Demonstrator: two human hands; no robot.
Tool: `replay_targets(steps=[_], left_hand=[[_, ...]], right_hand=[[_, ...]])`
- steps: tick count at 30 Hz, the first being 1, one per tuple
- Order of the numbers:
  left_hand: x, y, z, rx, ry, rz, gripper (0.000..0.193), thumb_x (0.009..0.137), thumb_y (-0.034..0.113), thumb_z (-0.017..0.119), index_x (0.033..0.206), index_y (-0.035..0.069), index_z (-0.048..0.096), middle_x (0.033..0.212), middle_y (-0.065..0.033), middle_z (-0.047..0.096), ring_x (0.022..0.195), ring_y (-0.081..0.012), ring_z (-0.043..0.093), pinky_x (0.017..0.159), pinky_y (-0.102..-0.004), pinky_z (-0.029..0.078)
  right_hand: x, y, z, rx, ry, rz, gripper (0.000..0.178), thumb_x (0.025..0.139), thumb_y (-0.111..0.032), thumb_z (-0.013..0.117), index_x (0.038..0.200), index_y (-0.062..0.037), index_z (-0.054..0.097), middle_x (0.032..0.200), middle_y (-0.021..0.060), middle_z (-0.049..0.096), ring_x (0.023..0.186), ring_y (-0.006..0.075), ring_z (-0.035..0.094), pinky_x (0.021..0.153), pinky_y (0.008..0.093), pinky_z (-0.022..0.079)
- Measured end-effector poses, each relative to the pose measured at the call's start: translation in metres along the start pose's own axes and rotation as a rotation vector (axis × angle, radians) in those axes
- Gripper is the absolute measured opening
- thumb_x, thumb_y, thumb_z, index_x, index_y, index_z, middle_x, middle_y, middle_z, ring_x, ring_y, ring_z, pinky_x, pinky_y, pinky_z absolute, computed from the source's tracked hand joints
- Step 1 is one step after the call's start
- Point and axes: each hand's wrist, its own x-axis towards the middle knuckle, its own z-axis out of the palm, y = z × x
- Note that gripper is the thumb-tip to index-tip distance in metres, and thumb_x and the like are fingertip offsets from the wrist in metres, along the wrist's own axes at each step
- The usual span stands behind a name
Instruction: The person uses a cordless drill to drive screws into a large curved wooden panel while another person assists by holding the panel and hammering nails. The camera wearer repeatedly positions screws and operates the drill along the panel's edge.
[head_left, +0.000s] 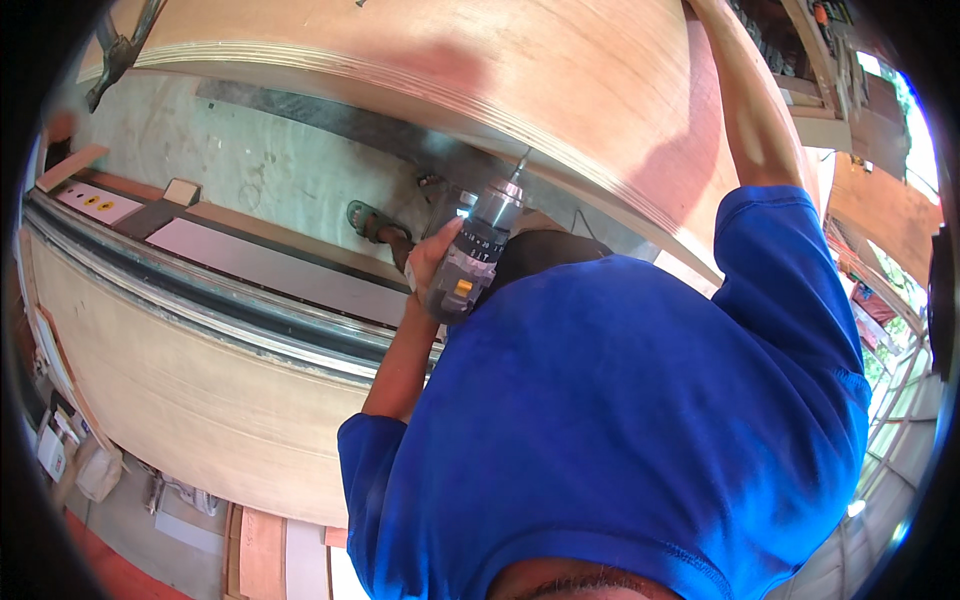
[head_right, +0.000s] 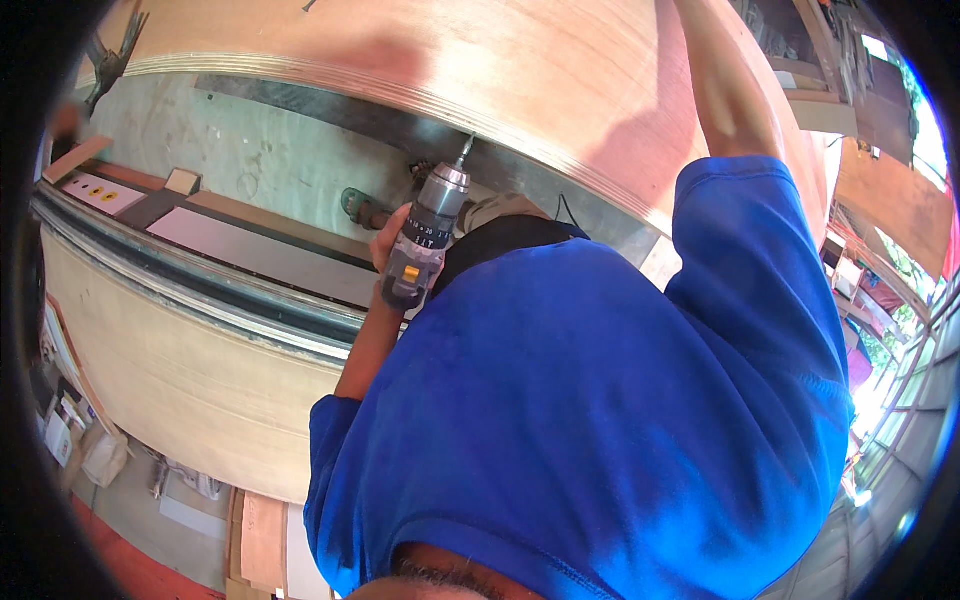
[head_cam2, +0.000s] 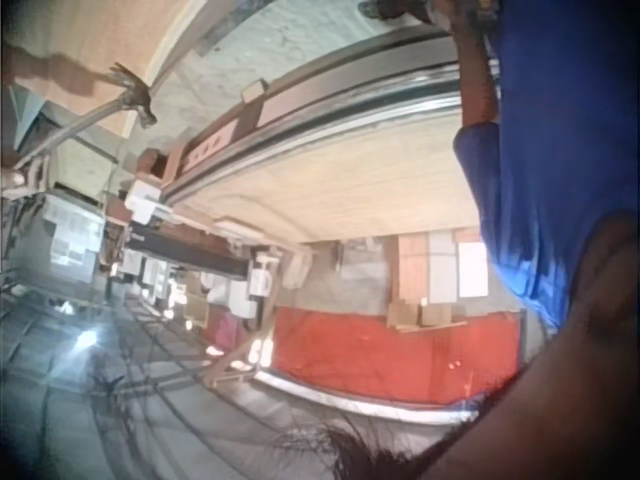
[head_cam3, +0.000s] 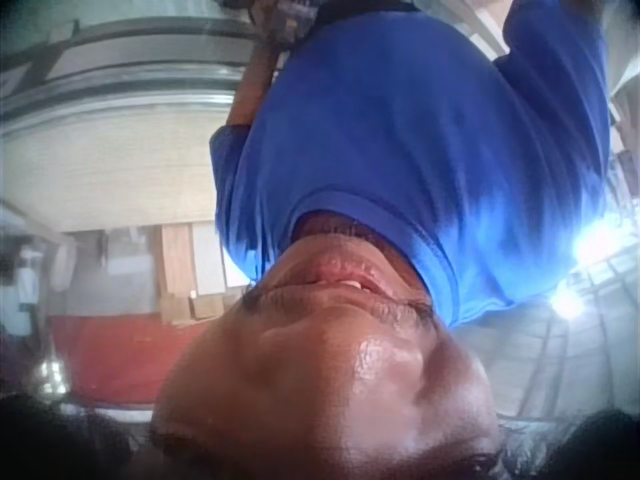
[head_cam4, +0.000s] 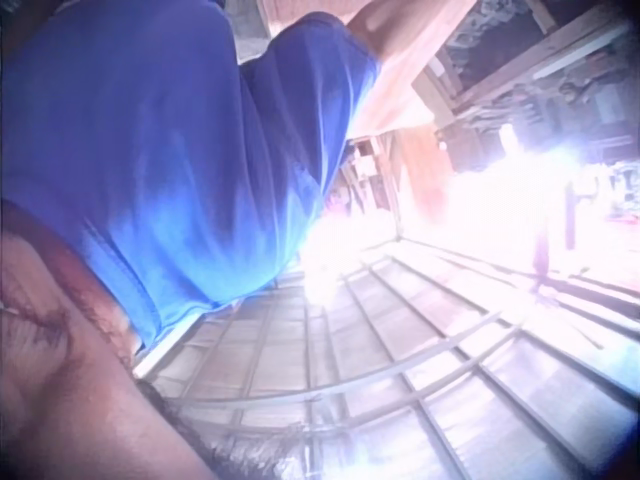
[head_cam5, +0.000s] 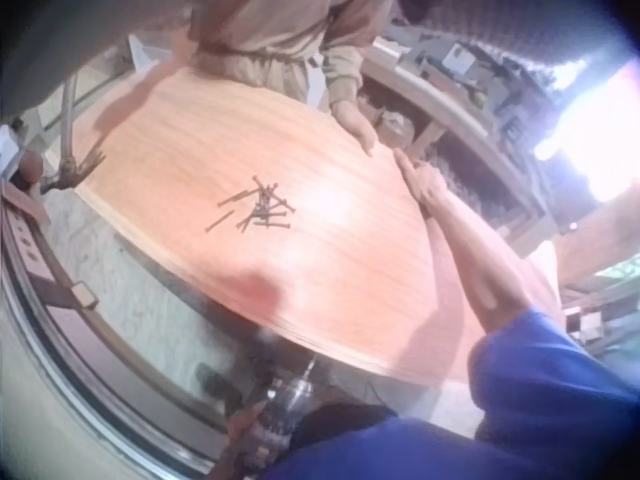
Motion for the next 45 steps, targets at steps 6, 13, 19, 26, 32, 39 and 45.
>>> replay_targets(steps=[6, 13, 19, 26, 32, 39, 45], left_hand=[[-0.005, -0.012, 0.002, -0.511, -0.032, -0.324, 0.06, 0.086, 0.002, 0.072, 0.141, 0.004, 0.047, 0.09, -0.0116, 0.071, 0.073, -0.0184, 0.07, 0.06, -0.0291, 0.058], [0.014, 0.011, 0.019, -0.403, -0.027, -0.319, 0.069, 0.081, 0.0, 0.074, 0.144, 0.005, 0.047, 0.093, -0.0106, 0.069, 0.074, -0.0188, 0.069, 0.058, -0.0296, 0.056], [0.033, 0.025, 0.006, 0.029, 0.01, 0.142, 0.069, 0.082, 0.001, 0.073, 0.146, 0.008, 0.048, 0.106, -0.0106, 0.071, 0.089, -0.0184, 0.07, 0.082, -0.0314, 0.056], [-0.01, 0.053, -0.058, 0.175, 0.053, -0.154, 0.075, 0.076, 0.0, 0.076, 0.146, 0.011, 0.051, 0.119, -0.0127, 0.07, 0.099, -0.0184, 0.07, 0.089, -0.0322, 0.054], [-0.059, 0.068, -0.122, 0.316, 0.172, -0.306, 0.073, 0.079, -0.001, 0.075, 0.146, 0.01, 0.05, 0.115, -0.0144, 0.071, 0.103, -0.0181, 0.068, 0.091, -0.032, 0.053], [-0.045, 0.089, -0.167, 0.278, 0.275, -0.263, 0.072, 0.079, 0.001, 0.076, 0.146, 0.011, 0.049, 0.115, -0.0172, 0.07, 0.101, -0.0205, 0.069, 0.088, -0.0341, 0.055], [-0.004, 0.107, -0.203, 0.251, 0.146, -0.003, 0.072, 0.078, 0.003, 0.077, 0.144, 0.008, 0.049, 0.118, -0.0129, 0.07, 0.103, -0.0204, 0.069, 0.09, -0.0339, 0.054]], right_hand=[[-0.02, -0.012, -0.008, 0.023, 0.001, 0.036, 0.088, 0.092, -0.076, 0.034, 0.13, -0.0027, 0.065, 0.129, 0.0303, 0.062, 0.127, 0.0432, 0.056, 0.108, 0.0449, 0.043], [0.009, 0.017, 0.011, 0.021, 0.059, 0.012, 0.077, 0.096, -0.068, 0.039, 0.121, -0.0013, 0.068, 0.123, 0.0306, 0.064, 0.12, 0.0442, 0.059, 0.108, 0.0468, 0.043], [-0.059, -0.017, 0.036, 0.303, 0.586, -0.656, 0.035, 0.09, -0.033, 0.072, 0.107, -0.0025, 0.067, 0.105, 0.017, 0.064, 0.102, 0.0341, 0.058, 0.089, 0.0435, 0.046], [-0.18, -0.13, 0.024, 0.461, 0.02, -0.704, 0.036, 0.093, -0.034, 0.071, 0.109, -0.0027, 0.064, 0.106, 0.0166, 0.058, 0.094, 0.0308, 0.062, 0.083, 0.0418, 0.051], [-0.183, -0.131, 0.032, 0.546, 0.045, -0.717, 0.026, 0.097, -0.026, 0.065, 0.095, 0.0, 0.064, 0.093, 0.0174, 0.063, 0.09, 0.0326, 0.062, 0.082, 0.0432, 0.05], [-0.288, -0.169, 0.007, 0.903, -0.267, -0.381, 0.029, 0.105, -0.024, 0.055, 0.108, 0.002, 0.066, 0.092, 0.0077, 0.073, 0.078, 0.0116, 0.063, 0.073, 0.0277, 0.052], [-0.375, -0.234, 0.048, 1.568, -0.868, 0.149, 0.024, 0.105, -0.029, 0.057, 0.106, -0.0049, 0.062, 0.096, 0.0023, 0.066, 0.083, 0.0089, 0.061, 0.076, 0.0251, 0.054]])
